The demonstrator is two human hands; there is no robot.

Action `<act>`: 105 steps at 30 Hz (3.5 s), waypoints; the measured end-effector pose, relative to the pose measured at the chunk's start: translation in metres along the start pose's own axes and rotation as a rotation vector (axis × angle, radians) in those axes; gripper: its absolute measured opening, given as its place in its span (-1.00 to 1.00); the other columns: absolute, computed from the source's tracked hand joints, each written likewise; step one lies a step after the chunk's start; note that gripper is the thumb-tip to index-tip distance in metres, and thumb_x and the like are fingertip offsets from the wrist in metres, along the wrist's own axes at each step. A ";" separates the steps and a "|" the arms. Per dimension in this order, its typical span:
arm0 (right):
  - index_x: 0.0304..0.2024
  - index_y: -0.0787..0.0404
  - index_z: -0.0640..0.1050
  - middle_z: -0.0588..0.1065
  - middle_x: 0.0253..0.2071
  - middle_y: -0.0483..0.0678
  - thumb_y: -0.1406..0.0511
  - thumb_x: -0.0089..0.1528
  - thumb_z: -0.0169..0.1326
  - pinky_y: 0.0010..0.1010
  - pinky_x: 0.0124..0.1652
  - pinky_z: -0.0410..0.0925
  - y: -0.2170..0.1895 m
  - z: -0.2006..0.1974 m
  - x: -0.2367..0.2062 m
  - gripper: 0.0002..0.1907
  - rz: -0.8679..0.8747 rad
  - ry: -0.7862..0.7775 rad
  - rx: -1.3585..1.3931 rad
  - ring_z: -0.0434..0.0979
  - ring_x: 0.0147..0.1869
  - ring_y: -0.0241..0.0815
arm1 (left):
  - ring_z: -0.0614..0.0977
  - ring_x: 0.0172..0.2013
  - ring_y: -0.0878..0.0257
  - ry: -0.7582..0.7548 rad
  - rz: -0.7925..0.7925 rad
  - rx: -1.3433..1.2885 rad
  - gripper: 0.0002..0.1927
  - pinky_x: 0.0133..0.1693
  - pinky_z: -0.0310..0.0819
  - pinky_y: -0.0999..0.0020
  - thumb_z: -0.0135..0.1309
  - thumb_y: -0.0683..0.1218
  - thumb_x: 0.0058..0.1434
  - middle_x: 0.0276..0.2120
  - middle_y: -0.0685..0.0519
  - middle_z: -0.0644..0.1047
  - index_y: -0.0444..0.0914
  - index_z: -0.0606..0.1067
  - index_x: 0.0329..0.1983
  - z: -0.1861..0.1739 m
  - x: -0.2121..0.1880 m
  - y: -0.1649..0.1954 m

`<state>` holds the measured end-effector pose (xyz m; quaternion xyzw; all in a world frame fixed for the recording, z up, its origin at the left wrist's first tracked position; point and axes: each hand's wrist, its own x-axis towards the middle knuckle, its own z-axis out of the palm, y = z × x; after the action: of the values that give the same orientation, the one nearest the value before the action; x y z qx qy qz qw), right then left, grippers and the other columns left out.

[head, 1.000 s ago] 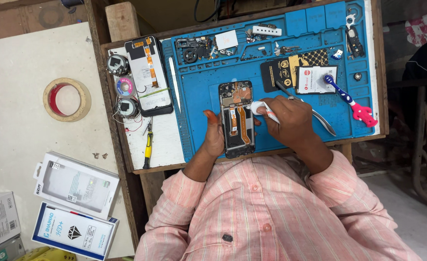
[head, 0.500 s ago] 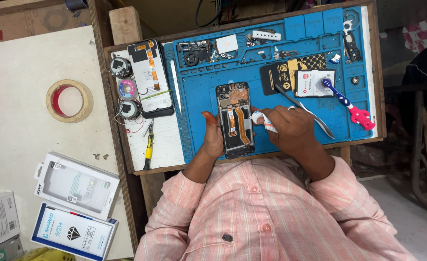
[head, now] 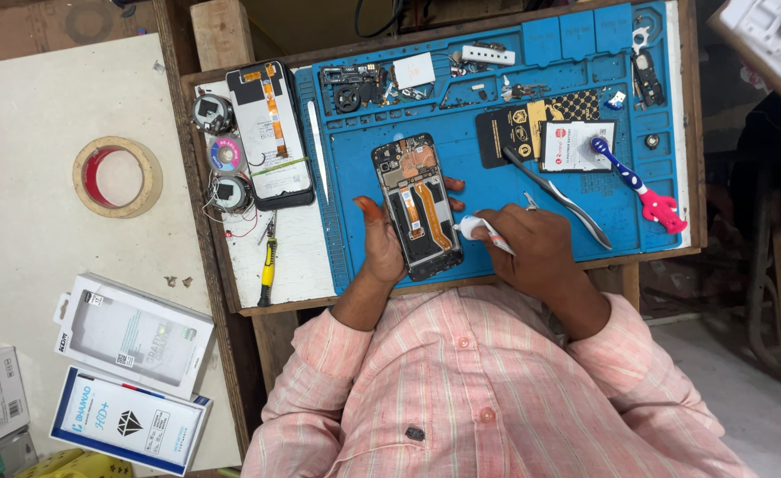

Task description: The person holds a smartphone at a repair workbench, pries off its back cover, and works on the internal components. They use a small tool on the phone's edge, manipulate the exposed battery and flex cables, and wipe the interior with a tissue.

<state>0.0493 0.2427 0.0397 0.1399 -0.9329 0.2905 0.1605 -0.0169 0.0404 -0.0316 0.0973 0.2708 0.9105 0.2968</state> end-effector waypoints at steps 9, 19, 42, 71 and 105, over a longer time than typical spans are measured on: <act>-0.15 0.16 0.63 0.41 -0.46 -0.14 0.21 0.21 0.26 -0.28 -0.48 0.19 0.000 0.002 -0.004 -0.78 -0.095 -0.025 -0.116 0.35 -0.51 -0.14 | 0.57 0.15 0.01 0.021 0.043 0.045 0.15 0.03 0.66 0.08 -0.36 0.65 0.21 0.23 -0.28 0.42 -0.36 0.19 0.48 -0.001 -0.001 -0.001; -0.17 0.13 0.63 0.43 -0.45 -0.16 0.23 0.19 0.29 -0.29 -0.49 0.20 -0.006 -0.002 -0.010 -0.80 -0.088 -0.067 -0.124 0.37 -0.50 -0.16 | 0.58 0.12 0.02 0.029 0.048 -0.025 0.14 0.02 0.67 0.07 -0.31 0.64 0.20 0.22 -0.28 0.43 -0.34 0.19 0.49 -0.006 -0.002 -0.003; -0.14 0.14 0.62 0.41 -0.44 -0.16 0.17 0.22 0.25 -0.30 -0.46 0.21 -0.003 -0.002 0.001 -0.77 -0.113 -0.070 -0.156 0.38 -0.48 -0.16 | 0.57 0.14 0.05 0.003 0.087 -0.006 0.08 0.05 0.65 0.12 -0.26 0.60 0.25 0.22 -0.25 0.43 -0.33 0.21 0.48 -0.003 0.000 -0.003; -0.28 0.30 0.62 0.48 -0.49 -0.26 0.30 0.31 0.18 -0.61 -0.47 0.26 0.060 0.015 0.051 -0.84 0.568 -0.111 0.893 0.38 -0.44 -0.54 | 0.63 0.06 -0.14 -0.150 -0.143 -0.062 -0.12 0.07 0.63 -0.02 0.20 0.16 0.30 0.08 -0.37 0.49 -0.44 0.14 0.46 0.001 0.005 0.016; 0.06 0.31 0.44 0.54 0.03 0.09 0.52 0.31 -0.03 -0.39 -0.04 0.52 0.059 0.019 0.000 -0.74 0.630 0.066 1.130 0.63 0.11 -0.13 | 0.62 0.07 -0.06 0.092 0.027 -0.047 -0.26 0.00 0.66 -0.03 0.09 -0.01 0.35 0.31 -0.21 0.38 -0.39 0.13 0.48 0.001 0.002 0.009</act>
<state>0.0246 0.2782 -0.0045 -0.0865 -0.6274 0.7739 -0.0023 -0.0227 0.0359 -0.0256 0.0519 0.2614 0.9241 0.2740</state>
